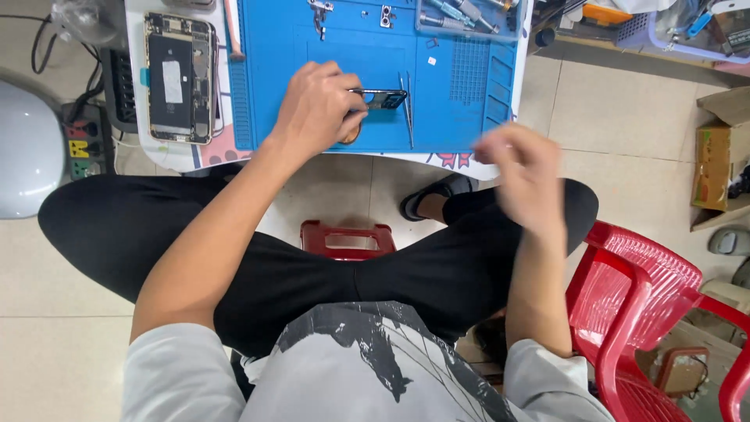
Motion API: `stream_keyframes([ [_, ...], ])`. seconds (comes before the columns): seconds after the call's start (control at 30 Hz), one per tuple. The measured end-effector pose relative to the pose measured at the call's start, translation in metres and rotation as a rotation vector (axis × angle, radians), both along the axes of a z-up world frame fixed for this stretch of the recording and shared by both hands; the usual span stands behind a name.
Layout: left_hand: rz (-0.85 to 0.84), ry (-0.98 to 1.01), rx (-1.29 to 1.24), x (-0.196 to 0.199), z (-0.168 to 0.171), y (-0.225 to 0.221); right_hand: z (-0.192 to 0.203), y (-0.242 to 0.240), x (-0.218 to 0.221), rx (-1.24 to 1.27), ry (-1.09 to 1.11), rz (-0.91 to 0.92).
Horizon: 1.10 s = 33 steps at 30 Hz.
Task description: The person uses a metal prying tool and a screwdriver to open the back cover of a smartphone and remove internal components on a blue work mat.
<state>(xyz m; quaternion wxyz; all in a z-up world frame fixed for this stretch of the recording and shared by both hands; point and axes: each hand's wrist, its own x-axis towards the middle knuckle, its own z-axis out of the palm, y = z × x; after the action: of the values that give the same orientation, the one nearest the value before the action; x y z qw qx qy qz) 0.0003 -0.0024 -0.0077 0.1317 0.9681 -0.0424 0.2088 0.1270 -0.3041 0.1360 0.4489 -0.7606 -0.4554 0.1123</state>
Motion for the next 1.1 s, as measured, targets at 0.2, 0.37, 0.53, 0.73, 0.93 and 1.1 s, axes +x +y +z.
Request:
stream_keyframes([
  [0.2, 0.022, 0.041, -0.037, -0.001, 0.001, -0.003, -0.112, 0.071, 0.016, -0.574, -0.164, -0.182],
  [0.37, 0.017, 0.033, -0.044, -0.001, 0.003, -0.002, -0.126, 0.083, 0.007, -0.517, -0.203, -0.248],
  [0.53, 0.019, 0.034, -0.034, 0.000, 0.001, -0.001, -0.134, 0.088, -0.001, -0.507, -0.219, -0.315],
  [0.73, 0.019, 0.051, -0.065, -0.002, 0.002, -0.003, -0.127, 0.072, 0.003, -0.145, 0.149, -0.371],
  [0.93, 0.021, 0.050, -0.054, -0.003, -0.001, -0.004, -0.136, 0.050, 0.000, -0.059, -0.084, -0.237],
  [1.1, 0.018, 0.022, -0.057, -0.003, 0.000, -0.005, -0.140, 0.045, 0.002, -0.066, -0.209, -0.179],
])
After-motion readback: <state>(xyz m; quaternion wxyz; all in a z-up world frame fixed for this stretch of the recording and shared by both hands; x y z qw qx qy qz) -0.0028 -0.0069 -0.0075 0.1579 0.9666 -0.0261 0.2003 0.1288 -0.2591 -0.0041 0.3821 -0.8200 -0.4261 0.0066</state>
